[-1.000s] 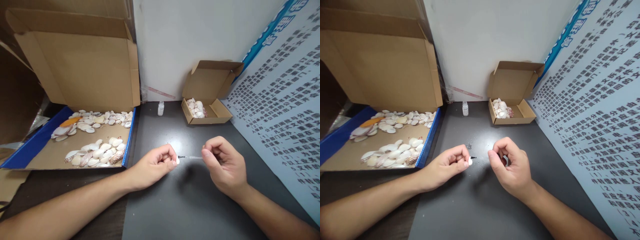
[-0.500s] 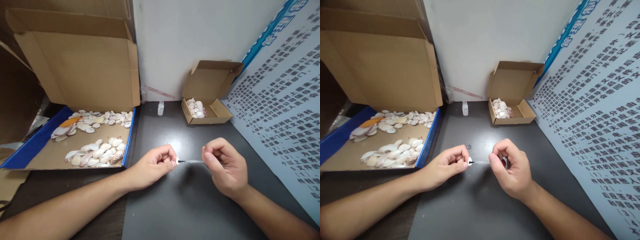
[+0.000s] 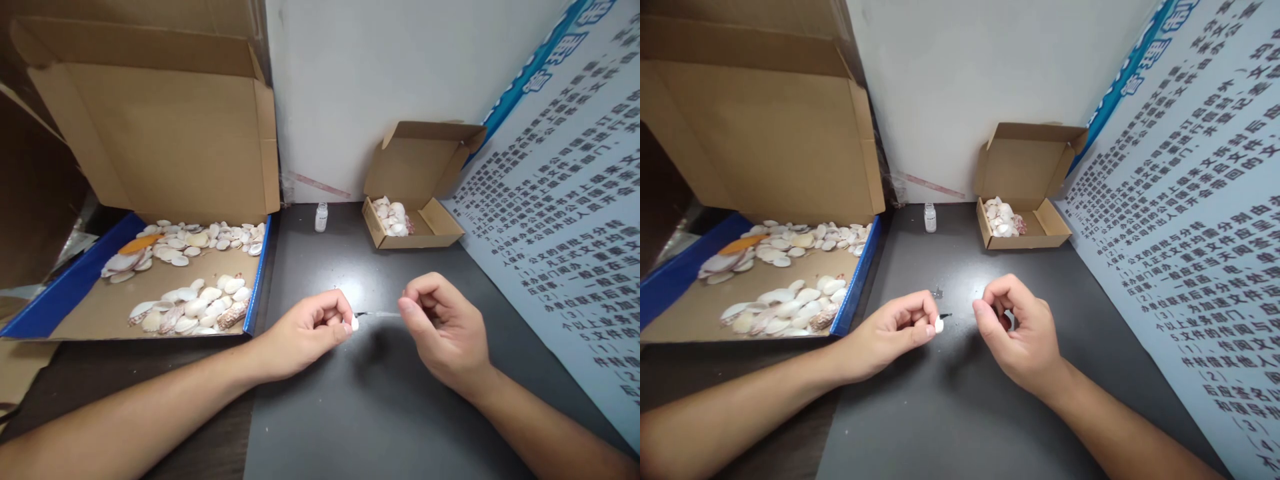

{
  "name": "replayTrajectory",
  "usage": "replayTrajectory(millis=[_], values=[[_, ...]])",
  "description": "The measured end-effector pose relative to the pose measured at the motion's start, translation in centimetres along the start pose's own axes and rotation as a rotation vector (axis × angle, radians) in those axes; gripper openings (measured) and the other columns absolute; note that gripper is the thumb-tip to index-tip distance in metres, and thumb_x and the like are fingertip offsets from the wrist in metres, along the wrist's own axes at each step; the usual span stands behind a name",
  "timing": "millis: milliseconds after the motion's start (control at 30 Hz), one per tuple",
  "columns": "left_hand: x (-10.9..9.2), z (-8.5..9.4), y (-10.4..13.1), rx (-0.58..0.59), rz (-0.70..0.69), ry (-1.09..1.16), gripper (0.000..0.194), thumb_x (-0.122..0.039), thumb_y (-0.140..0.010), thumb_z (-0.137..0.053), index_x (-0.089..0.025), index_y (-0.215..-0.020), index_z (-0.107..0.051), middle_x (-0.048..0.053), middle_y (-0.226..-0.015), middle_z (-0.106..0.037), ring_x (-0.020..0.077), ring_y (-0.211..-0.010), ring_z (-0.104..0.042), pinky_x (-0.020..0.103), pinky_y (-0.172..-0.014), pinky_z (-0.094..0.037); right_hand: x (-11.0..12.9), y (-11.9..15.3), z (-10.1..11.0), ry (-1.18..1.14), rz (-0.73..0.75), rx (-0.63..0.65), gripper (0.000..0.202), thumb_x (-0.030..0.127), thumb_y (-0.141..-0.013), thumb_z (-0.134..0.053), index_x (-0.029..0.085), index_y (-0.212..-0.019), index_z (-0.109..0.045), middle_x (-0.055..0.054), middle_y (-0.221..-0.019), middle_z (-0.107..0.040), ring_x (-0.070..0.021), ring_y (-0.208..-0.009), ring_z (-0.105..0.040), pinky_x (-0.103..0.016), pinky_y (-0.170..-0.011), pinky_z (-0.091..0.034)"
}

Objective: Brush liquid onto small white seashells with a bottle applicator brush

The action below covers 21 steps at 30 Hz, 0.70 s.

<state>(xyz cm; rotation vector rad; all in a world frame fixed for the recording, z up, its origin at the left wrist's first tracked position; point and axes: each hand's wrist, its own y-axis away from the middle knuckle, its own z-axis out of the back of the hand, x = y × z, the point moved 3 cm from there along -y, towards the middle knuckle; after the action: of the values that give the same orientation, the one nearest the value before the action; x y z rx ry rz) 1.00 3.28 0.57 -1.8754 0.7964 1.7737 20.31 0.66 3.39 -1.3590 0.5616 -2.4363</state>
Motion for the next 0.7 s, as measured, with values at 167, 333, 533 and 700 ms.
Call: replayTrajectory(millis=[167, 333, 533, 700], values=[[0.04, 0.01, -0.06, 0.005, -0.009, 0.005, 0.026, -0.041, -0.090, -0.060, -0.018, -0.082, -0.051, -0.007, -0.062, -0.036, 0.0093, -0.058, -0.029, 0.025, -0.056, -0.024, 0.13, 0.00, -0.01, -0.020, 0.017, 0.021, 0.016, 0.017, -0.091, -0.055, 0.024, -0.078, -0.049, 0.007, -0.059, -0.044, -0.0093, -0.047, -0.039, -0.024, -0.047, -0.033], [-0.08, 0.03, -0.06, -0.004, -0.003, 0.005, 0.028, -0.044, -0.088, -0.060, -0.018, -0.081, -0.051, -0.007, -0.062, -0.036, 0.0096, -0.058, -0.029, 0.025, -0.057, -0.024, 0.14, -0.26, -0.03, 0.015, 0.001, -0.004, 0.017, 0.017, -0.089, -0.058, 0.023, -0.075, -0.049, 0.007, -0.057, -0.043, -0.0091, -0.046, -0.039, -0.024, -0.045, -0.033], [-0.21, 0.08, -0.01, -0.008, 0.006, 0.078, 0.025, -0.040, -0.087, -0.062, -0.018, -0.083, -0.052, -0.008, -0.063, -0.035, 0.0094, -0.057, -0.028, 0.025, -0.057, -0.024, -0.02, -0.16, -0.17, -0.041, 0.005, 0.022, 0.015, 0.019, -0.092, -0.055, 0.024, -0.079, -0.050, 0.007, -0.059, -0.046, -0.0097, -0.048, -0.041, -0.024, -0.047, -0.034], [-0.05, 0.10, -0.10, 0.005, 0.003, 0.109, 0.021, -0.035, -0.088, -0.061, -0.018, -0.083, -0.052, -0.007, -0.063, -0.034, 0.0091, -0.057, -0.028, 0.025, -0.056, -0.022, 0.04, -0.32, -0.17, -0.004, -0.004, -0.020, 0.017, 0.020, -0.090, -0.060, 0.023, -0.077, -0.050, 0.008, -0.057, -0.043, -0.0085, -0.046, -0.038, -0.023, -0.045, -0.032]])
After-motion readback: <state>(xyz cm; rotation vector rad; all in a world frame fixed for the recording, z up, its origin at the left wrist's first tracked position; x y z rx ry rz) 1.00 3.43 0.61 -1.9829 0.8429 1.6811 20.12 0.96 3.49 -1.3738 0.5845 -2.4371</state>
